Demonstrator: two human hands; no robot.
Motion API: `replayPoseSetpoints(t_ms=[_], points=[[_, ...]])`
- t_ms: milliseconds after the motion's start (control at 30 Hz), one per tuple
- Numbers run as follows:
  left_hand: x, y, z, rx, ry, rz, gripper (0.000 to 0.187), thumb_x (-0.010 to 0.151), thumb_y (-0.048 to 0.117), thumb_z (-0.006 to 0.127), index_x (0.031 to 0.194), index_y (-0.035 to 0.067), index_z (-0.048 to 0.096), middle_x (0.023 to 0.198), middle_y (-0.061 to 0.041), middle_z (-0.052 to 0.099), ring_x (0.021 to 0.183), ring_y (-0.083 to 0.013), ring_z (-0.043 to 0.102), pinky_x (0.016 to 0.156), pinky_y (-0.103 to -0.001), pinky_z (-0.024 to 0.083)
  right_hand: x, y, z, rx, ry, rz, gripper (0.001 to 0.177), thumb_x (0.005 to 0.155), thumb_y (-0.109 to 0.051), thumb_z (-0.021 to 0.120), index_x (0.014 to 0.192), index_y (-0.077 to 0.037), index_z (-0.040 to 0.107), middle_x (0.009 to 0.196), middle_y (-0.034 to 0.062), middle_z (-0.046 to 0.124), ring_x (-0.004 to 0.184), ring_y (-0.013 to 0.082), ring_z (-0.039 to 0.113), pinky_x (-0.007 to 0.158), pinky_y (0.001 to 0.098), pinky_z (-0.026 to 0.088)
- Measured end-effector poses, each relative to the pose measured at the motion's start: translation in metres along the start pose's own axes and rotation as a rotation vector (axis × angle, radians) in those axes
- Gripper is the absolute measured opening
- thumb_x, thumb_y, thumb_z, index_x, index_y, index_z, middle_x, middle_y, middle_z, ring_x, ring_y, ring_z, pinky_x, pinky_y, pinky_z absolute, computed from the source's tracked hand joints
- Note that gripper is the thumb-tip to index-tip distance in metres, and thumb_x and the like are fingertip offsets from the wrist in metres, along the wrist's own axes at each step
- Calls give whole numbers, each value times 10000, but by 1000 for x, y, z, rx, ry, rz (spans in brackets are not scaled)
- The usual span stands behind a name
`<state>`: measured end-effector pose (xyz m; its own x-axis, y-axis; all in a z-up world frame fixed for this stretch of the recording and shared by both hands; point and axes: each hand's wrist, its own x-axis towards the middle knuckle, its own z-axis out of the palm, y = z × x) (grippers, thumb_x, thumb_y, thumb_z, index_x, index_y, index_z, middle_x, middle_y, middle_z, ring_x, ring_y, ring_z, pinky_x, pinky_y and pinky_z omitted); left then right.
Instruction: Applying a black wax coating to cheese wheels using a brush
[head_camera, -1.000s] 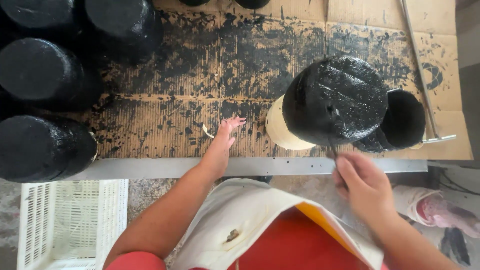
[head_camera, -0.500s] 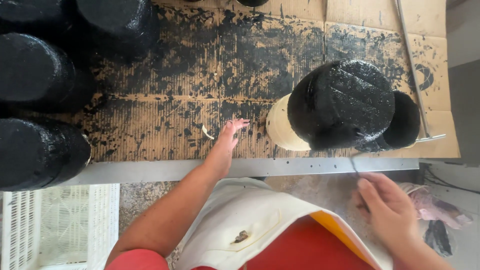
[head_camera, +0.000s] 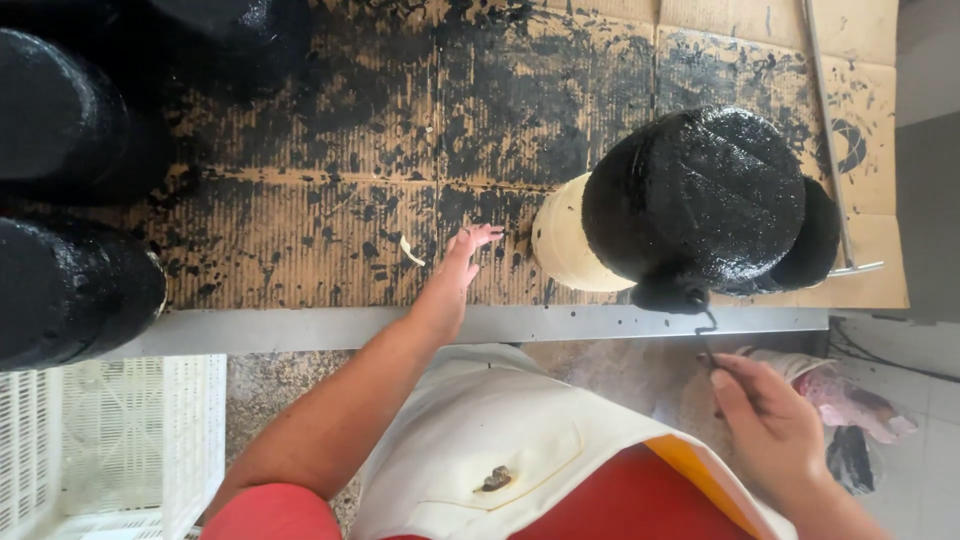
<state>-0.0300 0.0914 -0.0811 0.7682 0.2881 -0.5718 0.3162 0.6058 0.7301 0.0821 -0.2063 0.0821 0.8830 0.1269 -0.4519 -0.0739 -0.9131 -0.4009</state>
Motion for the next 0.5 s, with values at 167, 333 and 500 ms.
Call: replayPoseSetpoints(t_ms=[167, 333, 500], points=[[3, -12, 4, -20, 19, 29, 744, 939, 645, 217, 1402, 188, 578, 1662, -43, 265, 1583, -332, 160, 1284, -501, 83, 13, -26, 21, -148, -74, 37, 303, 999, -204, 627, 1284, -135, 700, 912, 78, 744, 773, 208, 669, 677, 320, 544], [-7, -14, 4, -77, -64, 211, 784, 1059, 620, 217, 1416, -28, 478, 1640, -301, 96, 1530, -530, -38, 1233, -643, -21, 11, -36, 36, 217, 67, -405, 196, 987, -117, 688, 1164, -70, 758, 702, 121, 721, 607, 188, 630, 632, 342, 543], [-5, -21, -10, -44, -68, 223, 793, 1058, 627, 199, 1422, -18, 484, 1625, -291, 126, 1528, -522, -45, 1235, -629, -15, 3, 30, 10, 126, 67, -291, 190, 989, -147, 688, 1149, -92, 775, 659, 151, 709, 610, 215, 663, 623, 364, 555]])
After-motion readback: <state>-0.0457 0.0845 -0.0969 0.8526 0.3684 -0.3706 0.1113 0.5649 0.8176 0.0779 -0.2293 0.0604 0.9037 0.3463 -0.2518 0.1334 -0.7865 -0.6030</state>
